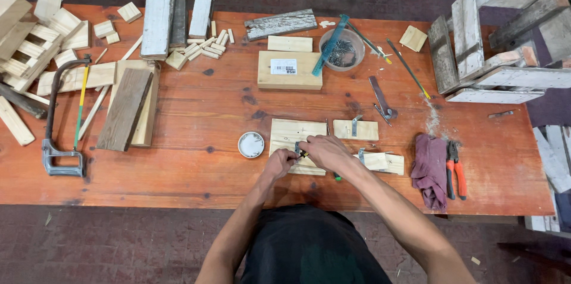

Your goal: The person uses a screwdriver to tighten screws into a small wooden board on a workbench. They repeatedly insert screws and turn the screwdriver to secure them, handling the board and screws throughout the process.

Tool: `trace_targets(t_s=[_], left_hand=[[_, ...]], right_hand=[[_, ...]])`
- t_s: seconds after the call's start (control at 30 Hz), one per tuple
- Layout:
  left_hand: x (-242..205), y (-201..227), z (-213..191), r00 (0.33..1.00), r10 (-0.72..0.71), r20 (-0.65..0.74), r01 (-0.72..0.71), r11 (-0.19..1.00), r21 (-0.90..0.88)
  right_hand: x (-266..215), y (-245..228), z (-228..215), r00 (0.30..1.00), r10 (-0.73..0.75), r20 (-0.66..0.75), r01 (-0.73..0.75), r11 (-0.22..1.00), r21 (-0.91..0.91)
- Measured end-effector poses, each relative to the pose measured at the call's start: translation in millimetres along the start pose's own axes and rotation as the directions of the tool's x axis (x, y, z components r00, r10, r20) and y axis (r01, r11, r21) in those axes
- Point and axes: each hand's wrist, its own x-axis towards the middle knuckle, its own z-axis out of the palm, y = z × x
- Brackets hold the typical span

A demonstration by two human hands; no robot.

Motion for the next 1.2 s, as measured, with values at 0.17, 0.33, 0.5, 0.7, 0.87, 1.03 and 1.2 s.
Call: trace_targets(t_s=[0.17, 0.33, 0.5, 0.7, 0.87, 1.03, 1.2], left_hand=[[-3.4, 3.1, -2.2, 1.000, 0.017, 0.015, -0.017, 1.000, 0.014], [1.8, -2.3, 0.2, 0.999, 0.012, 0.043, -0.013, 1.000, 0.025], [-2.3, 2.9, -4.5, 0.998, -0.054, 0.031, 0.057, 0.993, -0.106], [-21.5, 29.5, -46.4, 0.997, -0.067, 0.024, 0.070, 0.983, -0.168], [-38.0, 78.7, -71.5, 0.998, -0.037, 0.048, 0.046, 0.978, -0.204], [-44.8, 92.5, -65.8, 0.992, 0.104, -0.068, -0.117, 0.966, -0.230], [-51.1, 98.0, -68.4, 0.988, 0.123, -0.098, -0.136, 0.981, -0.139]], right_hand=[[5.8, -3.2, 9.7, 1.000, -0.009, -0.007, 0.009, 1.000, -0.014], [8.5, -11.6, 10.2, 0.999, -0.036, -0.036, 0.034, 0.997, -0.064], [10.8, -11.4, 19.5, 0.998, 0.000, -0.059, -0.004, 0.998, -0.064], [5.2, -20.9, 8.0, 0.993, 0.119, -0.026, -0.119, 0.993, -0.010], [12.4, -25.5, 12.1, 0.981, 0.195, 0.005, -0.195, 0.981, -0.003], [25.1, -40.7, 17.4, 0.951, 0.307, 0.023, -0.307, 0.952, -0.018], [15.0, -57.7, -6.8, 0.938, 0.345, -0.023, -0.345, 0.938, 0.034]])
